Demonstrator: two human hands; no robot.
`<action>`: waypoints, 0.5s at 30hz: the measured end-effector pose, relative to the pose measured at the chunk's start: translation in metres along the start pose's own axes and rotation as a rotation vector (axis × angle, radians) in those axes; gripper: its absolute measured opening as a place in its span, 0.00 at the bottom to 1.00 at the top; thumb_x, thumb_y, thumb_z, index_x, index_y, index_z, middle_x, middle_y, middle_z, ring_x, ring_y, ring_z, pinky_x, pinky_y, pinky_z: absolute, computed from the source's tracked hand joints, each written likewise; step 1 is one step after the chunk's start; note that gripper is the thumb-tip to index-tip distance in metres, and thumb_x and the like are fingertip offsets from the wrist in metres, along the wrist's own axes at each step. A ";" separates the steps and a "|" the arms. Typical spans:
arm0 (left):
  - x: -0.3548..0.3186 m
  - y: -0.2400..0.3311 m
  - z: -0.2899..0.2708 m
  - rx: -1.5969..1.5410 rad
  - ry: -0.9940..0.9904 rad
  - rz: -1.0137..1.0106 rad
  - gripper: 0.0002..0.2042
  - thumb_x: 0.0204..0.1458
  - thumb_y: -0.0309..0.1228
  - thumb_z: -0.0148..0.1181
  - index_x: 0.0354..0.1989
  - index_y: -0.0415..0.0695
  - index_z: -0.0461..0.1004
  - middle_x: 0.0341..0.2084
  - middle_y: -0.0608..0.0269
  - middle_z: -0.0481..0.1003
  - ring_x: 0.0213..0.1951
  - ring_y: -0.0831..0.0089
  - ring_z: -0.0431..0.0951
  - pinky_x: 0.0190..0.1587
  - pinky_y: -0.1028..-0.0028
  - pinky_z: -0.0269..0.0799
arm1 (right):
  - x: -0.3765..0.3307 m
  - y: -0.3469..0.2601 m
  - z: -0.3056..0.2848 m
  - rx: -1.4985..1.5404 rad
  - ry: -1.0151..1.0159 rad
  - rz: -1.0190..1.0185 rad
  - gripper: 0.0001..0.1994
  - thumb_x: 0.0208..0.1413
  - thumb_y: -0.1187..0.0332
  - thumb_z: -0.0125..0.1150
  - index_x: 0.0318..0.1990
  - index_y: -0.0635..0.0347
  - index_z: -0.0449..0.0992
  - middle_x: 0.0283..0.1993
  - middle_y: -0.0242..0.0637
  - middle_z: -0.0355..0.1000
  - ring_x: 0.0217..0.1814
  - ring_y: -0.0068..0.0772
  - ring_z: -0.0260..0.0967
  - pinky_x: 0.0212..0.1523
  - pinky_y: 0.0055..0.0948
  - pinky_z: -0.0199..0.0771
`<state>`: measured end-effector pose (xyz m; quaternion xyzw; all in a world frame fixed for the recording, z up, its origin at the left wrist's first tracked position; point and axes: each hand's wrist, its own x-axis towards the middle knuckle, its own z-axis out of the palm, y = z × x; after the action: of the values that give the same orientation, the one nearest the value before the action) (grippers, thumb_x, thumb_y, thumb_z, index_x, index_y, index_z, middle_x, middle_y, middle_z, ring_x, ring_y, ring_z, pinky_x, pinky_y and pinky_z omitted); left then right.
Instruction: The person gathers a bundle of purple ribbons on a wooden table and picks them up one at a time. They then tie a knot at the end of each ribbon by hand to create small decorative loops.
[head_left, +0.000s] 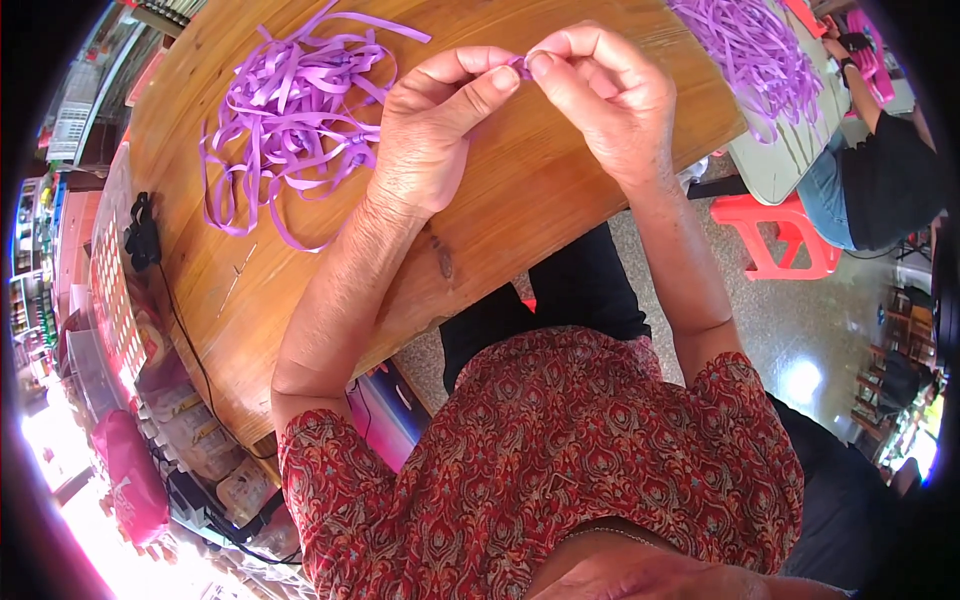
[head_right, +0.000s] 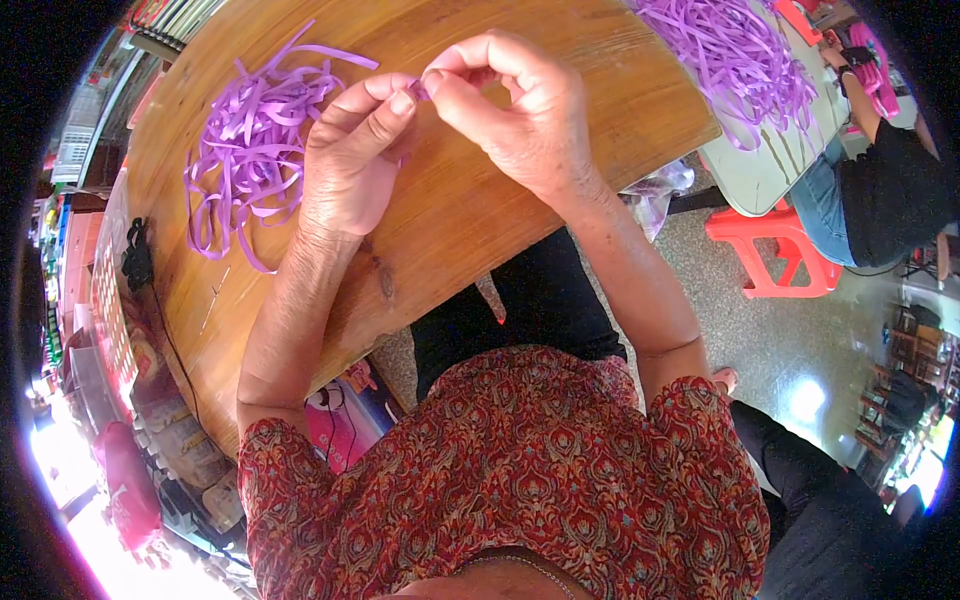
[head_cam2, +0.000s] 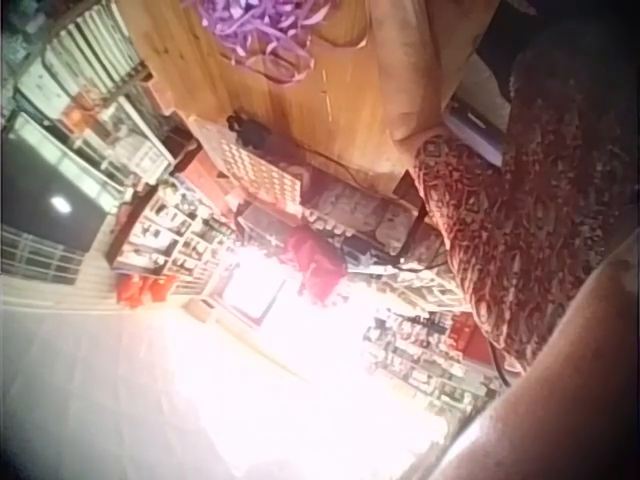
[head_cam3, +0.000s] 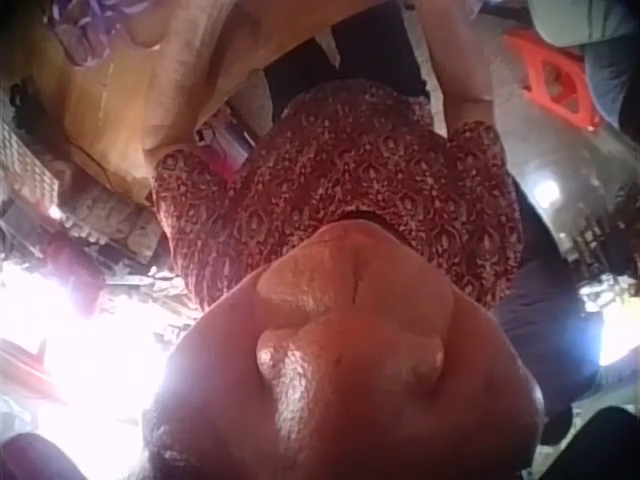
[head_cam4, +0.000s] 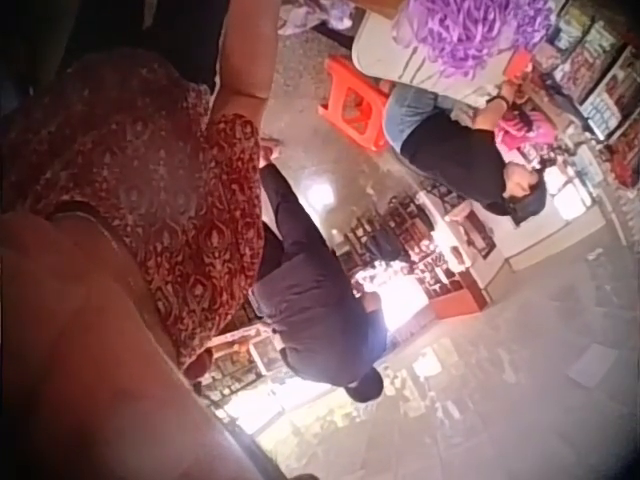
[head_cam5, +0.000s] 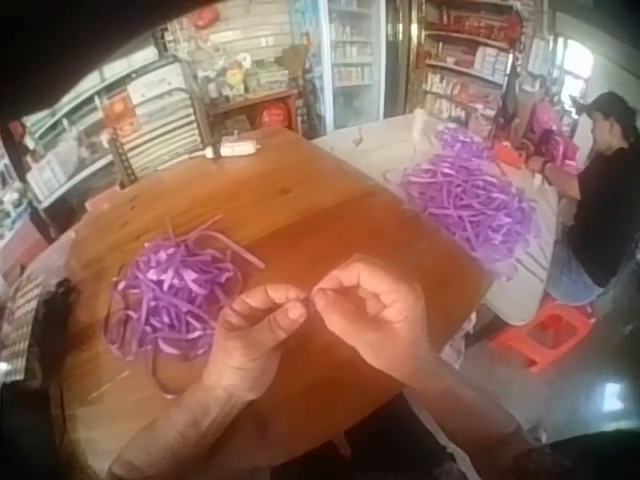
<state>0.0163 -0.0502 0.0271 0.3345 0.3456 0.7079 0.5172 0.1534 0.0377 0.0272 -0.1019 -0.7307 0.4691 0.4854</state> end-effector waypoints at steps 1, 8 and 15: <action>0.000 -0.001 0.000 -0.001 -0.001 -0.001 0.05 0.50 0.23 0.60 0.36 0.39 0.76 0.30 0.68 0.75 0.32 0.84 0.70 0.38 0.82 0.66 | -0.001 0.000 0.000 0.132 0.042 0.101 0.06 0.51 0.81 0.59 0.37 0.67 0.73 0.35 0.32 0.72 0.37 0.17 0.68 0.40 0.15 0.68; -0.001 -0.001 0.000 0.173 0.076 0.014 0.06 0.49 0.21 0.61 0.36 0.39 0.76 0.31 0.68 0.75 0.35 0.84 0.71 0.41 0.83 0.66 | -0.005 0.003 -0.005 0.137 0.077 0.231 0.06 0.53 0.80 0.58 0.38 0.66 0.74 0.36 0.31 0.72 0.37 0.16 0.67 0.39 0.14 0.67; -0.002 0.001 0.003 0.212 0.108 0.060 0.05 0.48 0.22 0.62 0.34 0.39 0.77 0.28 0.68 0.76 0.33 0.84 0.72 0.39 0.83 0.67 | 0.003 -0.013 -0.010 -0.049 0.018 -0.052 0.11 0.49 0.76 0.62 0.41 0.63 0.75 0.37 0.32 0.73 0.37 0.20 0.69 0.36 0.18 0.68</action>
<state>0.0187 -0.0523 0.0289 0.3589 0.4359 0.6996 0.4379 0.1640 0.0383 0.0395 -0.0990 -0.7401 0.4373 0.5011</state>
